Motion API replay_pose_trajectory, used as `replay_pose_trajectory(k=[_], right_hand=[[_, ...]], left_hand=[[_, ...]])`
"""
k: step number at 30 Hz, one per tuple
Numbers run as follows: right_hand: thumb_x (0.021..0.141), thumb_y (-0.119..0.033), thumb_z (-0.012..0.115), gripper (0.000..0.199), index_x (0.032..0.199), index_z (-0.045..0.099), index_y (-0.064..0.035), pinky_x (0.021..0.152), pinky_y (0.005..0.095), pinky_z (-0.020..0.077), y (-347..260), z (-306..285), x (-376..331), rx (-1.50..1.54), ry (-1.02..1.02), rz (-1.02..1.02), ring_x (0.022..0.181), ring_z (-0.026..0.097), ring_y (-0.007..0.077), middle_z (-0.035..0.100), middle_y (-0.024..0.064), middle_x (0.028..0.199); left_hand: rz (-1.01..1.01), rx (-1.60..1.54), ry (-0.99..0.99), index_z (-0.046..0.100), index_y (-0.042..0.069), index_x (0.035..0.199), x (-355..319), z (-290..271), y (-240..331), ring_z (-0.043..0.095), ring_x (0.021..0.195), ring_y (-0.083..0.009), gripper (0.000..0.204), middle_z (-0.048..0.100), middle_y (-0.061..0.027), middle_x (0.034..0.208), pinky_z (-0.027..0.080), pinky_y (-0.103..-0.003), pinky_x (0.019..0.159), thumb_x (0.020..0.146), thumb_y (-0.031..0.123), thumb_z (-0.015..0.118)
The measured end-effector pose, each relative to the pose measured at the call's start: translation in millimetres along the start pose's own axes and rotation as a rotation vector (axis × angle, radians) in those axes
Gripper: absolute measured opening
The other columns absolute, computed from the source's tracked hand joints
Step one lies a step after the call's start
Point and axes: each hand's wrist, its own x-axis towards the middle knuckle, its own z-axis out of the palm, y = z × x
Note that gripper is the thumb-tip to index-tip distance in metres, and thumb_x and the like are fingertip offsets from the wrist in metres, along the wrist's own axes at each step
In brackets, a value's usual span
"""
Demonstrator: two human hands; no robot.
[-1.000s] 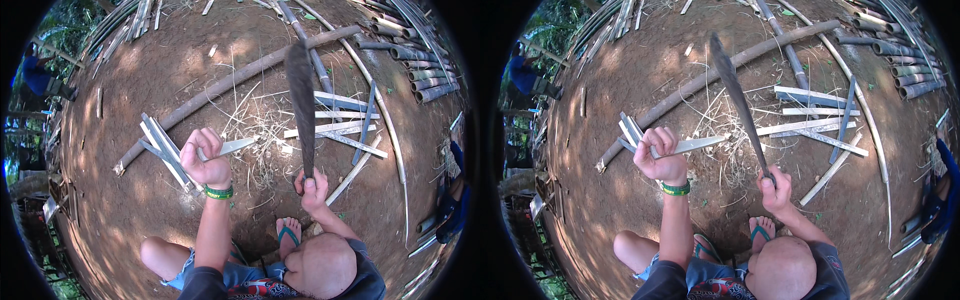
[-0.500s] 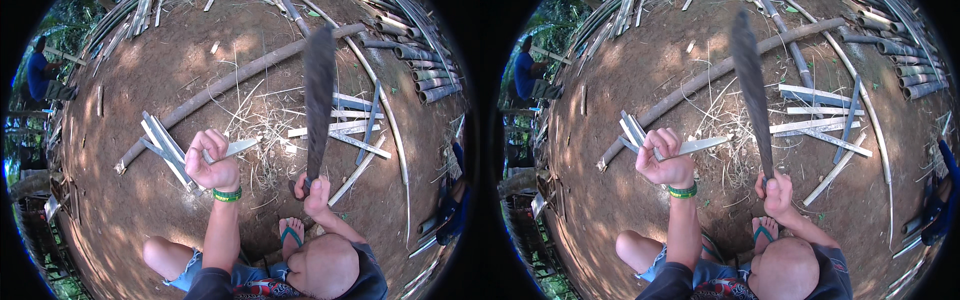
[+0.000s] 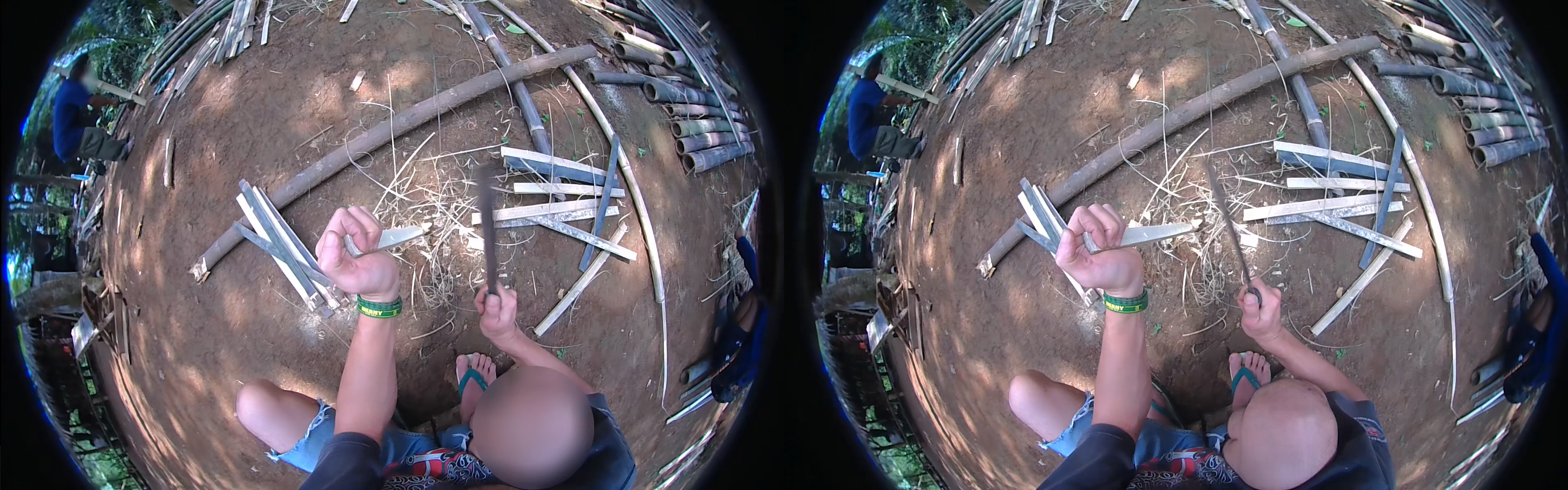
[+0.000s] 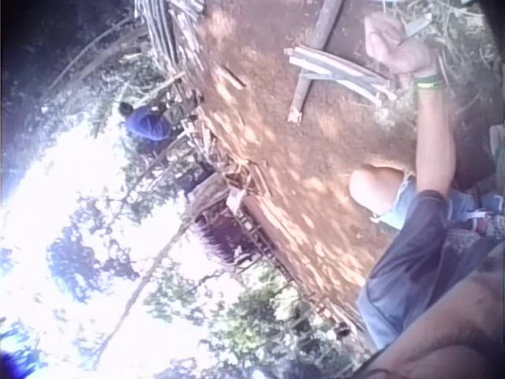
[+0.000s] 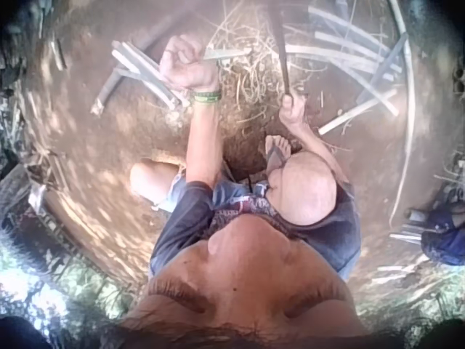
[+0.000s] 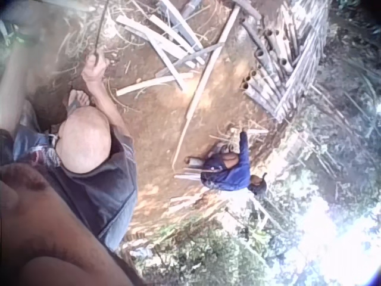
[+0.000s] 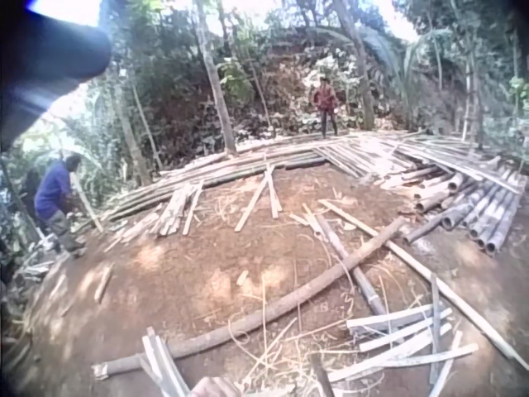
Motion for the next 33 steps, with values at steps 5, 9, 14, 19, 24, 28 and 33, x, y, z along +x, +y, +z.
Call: replay_pose_trajectory(k=[5,9,14,19,24,28,33], right_hand=[[0.104,-0.052,0.042,0.064,0.067,0.056,-0.0025,0.044,0.0346,0.0402,5.6,-15.5,-2.1,0.017,-0.516,0.906,0.044,0.051,0.0155,0.051,0.0058,0.050],[0.106,-0.048,0.041,0.062,0.066,0.056,-0.0022,0.046,0.0310,0.0379,-80.8,-43.7,54.0,0.282,-0.325,0.528,0.046,0.049,0.0123,0.049,0.0019,0.051],[0.102,-0.056,0.044,0.064,0.074,0.056,-0.0003,0.043,0.0348,0.0385,12.5,1.0,-3.2,-0.061,-0.017,0.054,0.045,0.051,0.0182,0.051,0.0052,0.053],[0.102,-0.058,0.043,0.067,0.063,0.051,-0.0043,0.041,0.0327,0.0384,-1.1,-5.3,-4.4,0.238,-0.516,1.030,0.040,0.047,0.0155,0.048,0.0038,0.049],[0.106,-0.050,0.039,0.064,0.064,0.052,-0.0035,0.044,0.0303,0.0378,-70.8,-18.4,58.0,0.454,-0.331,0.435,0.042,0.048,0.0127,0.049,0.0034,0.049],[0.103,-0.051,0.043,0.062,0.070,0.058,-0.0005,0.046,0.0352,0.0417,19.7,13.8,-9.3,0.046,-0.126,0.268,0.047,0.054,0.0186,0.053,0.0077,0.052],[0.103,-0.056,0.042,0.065,0.066,0.053,-0.0040,0.042,0.0330,0.0395,-12.2,-6.4,8.1,0.188,-0.424,0.934,0.042,0.047,0.0150,0.049,0.0024,0.051]], left_hand=[[0.003,-0.031,-0.005,0.032,0.014,0.063,3.1,-10.8,3.2,0.023,0.050,-0.0108,0.043,0.031,0.0001,0.053,0.019,-0.028,0.048,0.095,0.043,0.033],[0.036,0.035,-0.001,0.031,0.014,0.062,0.4,-10.6,4.2,0.023,0.050,-0.0106,0.043,0.030,0.0003,0.052,0.019,-0.027,0.048,0.095,0.042,0.033],[0.008,0.001,0.006,0.032,0.014,0.063,0.4,0.9,1.9,0.024,0.049,-0.0104,0.042,0.031,0.0000,0.051,0.019,-0.027,0.048,0.094,0.042,0.035],[-0.006,-0.079,0.033,0.033,0.011,0.062,-5.3,-33.9,13.4,0.025,0.049,-0.0106,0.042,0.032,-0.0012,0.051,0.019,-0.027,0.048,0.094,0.038,0.038],[0.005,-0.059,0.041,0.029,0.014,0.063,-0.2,-29.6,13.6,0.023,0.050,-0.0104,0.043,0.030,-0.0004,0.052,0.018,-0.027,0.047,0.095,0.043,0.033],[-0.006,-0.084,0.008,0.029,0.014,0.063,-0.9,-23.1,9.2,0.025,0.049,-0.0106,0.044,0.031,-0.0007,0.052,0.018,-0.027,0.046,0.095,0.043,0.034],[-0.003,-0.114,0.011,0.033,0.012,0.062,-2.6,-43.8,17.0,0.025,0.049,-0.0107,0.042,0.033,-0.0010,0.051,0.020,-0.028,0.048,0.095,0.039,0.036]])
